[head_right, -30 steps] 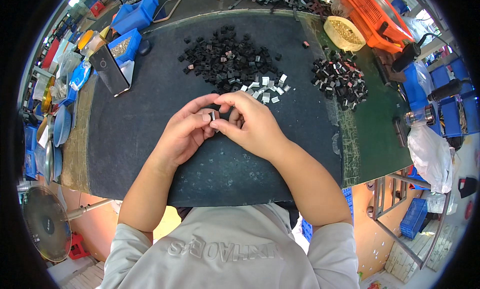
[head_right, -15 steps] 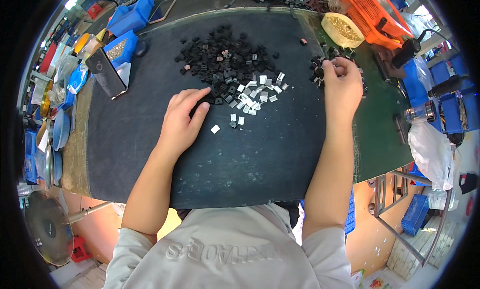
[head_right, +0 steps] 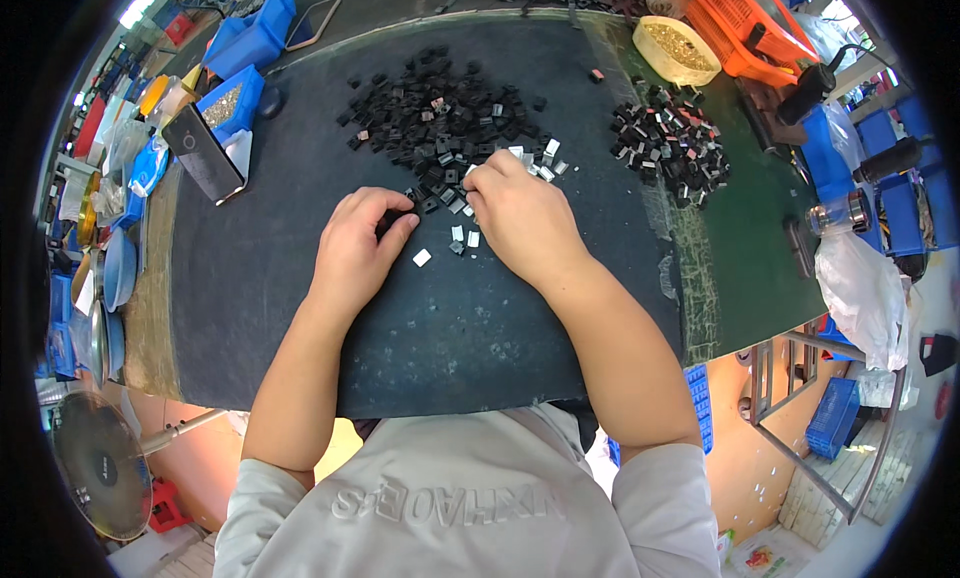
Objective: The person sorts and inspects mechanical parts by hand on a workbench.
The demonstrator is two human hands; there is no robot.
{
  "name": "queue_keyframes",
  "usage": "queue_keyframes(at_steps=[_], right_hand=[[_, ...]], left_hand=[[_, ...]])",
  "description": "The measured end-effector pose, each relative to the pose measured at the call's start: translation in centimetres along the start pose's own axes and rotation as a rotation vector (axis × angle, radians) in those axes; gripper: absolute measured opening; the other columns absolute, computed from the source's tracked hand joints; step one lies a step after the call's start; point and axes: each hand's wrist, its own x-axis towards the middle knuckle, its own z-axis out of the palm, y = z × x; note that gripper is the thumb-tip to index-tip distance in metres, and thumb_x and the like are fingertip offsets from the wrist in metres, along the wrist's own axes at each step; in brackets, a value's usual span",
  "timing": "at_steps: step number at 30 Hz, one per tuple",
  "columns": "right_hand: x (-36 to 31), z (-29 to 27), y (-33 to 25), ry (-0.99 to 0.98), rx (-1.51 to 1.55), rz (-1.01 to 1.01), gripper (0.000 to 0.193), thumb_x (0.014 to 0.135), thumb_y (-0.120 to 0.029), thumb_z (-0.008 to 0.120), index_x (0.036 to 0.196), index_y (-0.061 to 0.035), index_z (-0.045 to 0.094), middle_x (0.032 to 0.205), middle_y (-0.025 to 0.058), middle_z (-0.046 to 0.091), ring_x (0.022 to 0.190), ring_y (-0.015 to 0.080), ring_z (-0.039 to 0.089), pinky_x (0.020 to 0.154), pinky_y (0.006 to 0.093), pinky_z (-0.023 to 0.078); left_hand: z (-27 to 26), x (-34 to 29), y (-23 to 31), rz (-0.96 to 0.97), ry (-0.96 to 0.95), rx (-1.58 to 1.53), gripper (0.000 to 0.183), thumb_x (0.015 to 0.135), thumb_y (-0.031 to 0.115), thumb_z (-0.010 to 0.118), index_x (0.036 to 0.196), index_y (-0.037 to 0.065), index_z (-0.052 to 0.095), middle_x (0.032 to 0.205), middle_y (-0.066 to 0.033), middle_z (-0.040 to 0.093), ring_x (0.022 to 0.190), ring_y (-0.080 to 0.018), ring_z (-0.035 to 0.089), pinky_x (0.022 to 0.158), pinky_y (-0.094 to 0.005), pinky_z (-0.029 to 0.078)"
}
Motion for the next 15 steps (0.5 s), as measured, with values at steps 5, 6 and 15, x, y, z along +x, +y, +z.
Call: queue_keyframes(at_steps=[5,6,15], right_hand=[[0.0,-0.8,-0.6,0.104,0.199,0.109,0.010,0.094,-0.014,0.070,0.101,-0.0071,0.067,0.097,0.0087,0.068,0.080,0.0290,0.070,0.069,0.0396,0.055],[0.0,-0.9,-0.9,0.112,0.182,0.113,0.010,0.094,-0.014,0.070,0.101,-0.0071,0.067,0.097,0.0087,0.068,0.080,0.0290,0.070,0.069,0.0396,0.055],[-0.4,-1.2,-1.2,0.079,0.441,0.006,0.014,0.091,-0.011,0.074,0.102,-0.0058,0.067,0.094,0.0094,0.070,0.078,0.0268,0.070,0.067,0.0364,0.056]], left_hand=[[-0.2,-0.6,0.7,-0.180,-0.015,-0.135,0.019,0.096,0.013,0.072,0.109,0.004,0.063,0.101,-0.0085,0.069,0.095,-0.0227,0.068,0.083,-0.0331,0.054],[0.2,-0.8,0.2,-0.254,0.010,-0.342,0.017,0.098,0.014,0.070,0.109,0.005,0.060,0.100,-0.0065,0.068,0.092,-0.0189,0.067,0.082,-0.0306,0.053],[-0.8,-0.6,0.1,-0.514,0.050,-1.419,0.019,0.103,0.013,0.065,0.121,0.007,0.062,0.111,-0.0069,0.070,0.087,-0.0091,0.066,0.080,-0.0259,0.055]])
